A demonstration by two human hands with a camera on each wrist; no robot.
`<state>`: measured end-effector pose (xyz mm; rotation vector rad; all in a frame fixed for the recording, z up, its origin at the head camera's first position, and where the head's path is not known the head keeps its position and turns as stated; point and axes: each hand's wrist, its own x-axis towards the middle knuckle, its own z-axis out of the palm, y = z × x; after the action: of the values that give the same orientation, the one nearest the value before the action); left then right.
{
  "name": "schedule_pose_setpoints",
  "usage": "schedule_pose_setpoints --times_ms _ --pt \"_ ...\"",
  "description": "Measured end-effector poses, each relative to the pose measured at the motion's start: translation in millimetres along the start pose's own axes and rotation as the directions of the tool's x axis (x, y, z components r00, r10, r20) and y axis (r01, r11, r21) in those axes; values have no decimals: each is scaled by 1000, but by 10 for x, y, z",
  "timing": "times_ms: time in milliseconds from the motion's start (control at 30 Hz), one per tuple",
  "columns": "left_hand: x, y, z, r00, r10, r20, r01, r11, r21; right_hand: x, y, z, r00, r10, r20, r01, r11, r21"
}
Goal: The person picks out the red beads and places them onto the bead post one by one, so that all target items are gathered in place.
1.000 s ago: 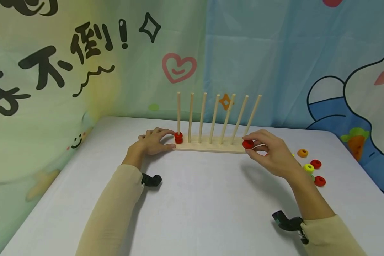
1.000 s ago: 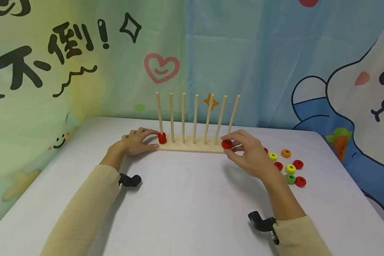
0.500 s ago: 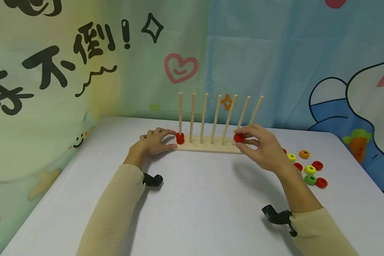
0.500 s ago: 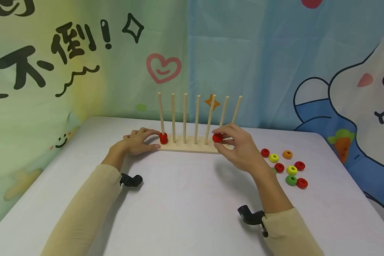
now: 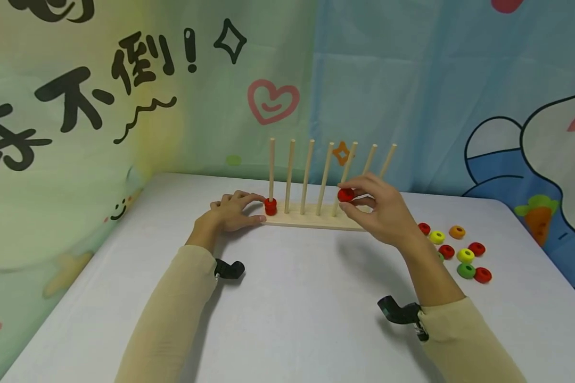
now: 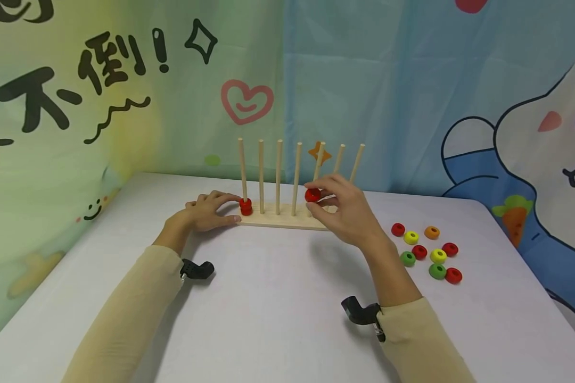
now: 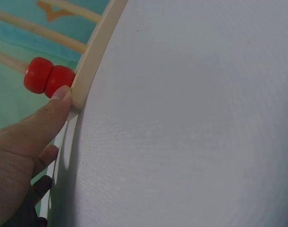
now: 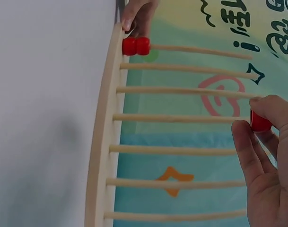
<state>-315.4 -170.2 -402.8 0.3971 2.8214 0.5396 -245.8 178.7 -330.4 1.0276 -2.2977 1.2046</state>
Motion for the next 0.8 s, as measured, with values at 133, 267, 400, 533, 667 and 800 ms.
schedule_pose_setpoints --times_ms 133,267,400,533,667,800 --pt "-8 3 0 1000 1 -8 -1 1000 -2 97 -208 38 999 -42 -12 42 998 45" --pt "-5 -1 1 1000 8 -12 -8 1000 -8 179 -371 83 998 -60 -14 61 996 71" --pt "3 1 -3 1000 14 -12 -14 1000 -10 243 -411 147 998 -62 -13 63 993 99" --pt "9 7 -8 1000 16 -10 -16 1000 -12 294 -432 202 999 -45 -15 46 993 109" --pt "11 6 -6 1000 14 -8 -14 1000 -13 343 -463 245 999 -37 -11 38 994 99" --pt "5 -2 -5 1000 9 -7 -10 1000 -9 402 -496 296 999 -40 2 40 993 109"
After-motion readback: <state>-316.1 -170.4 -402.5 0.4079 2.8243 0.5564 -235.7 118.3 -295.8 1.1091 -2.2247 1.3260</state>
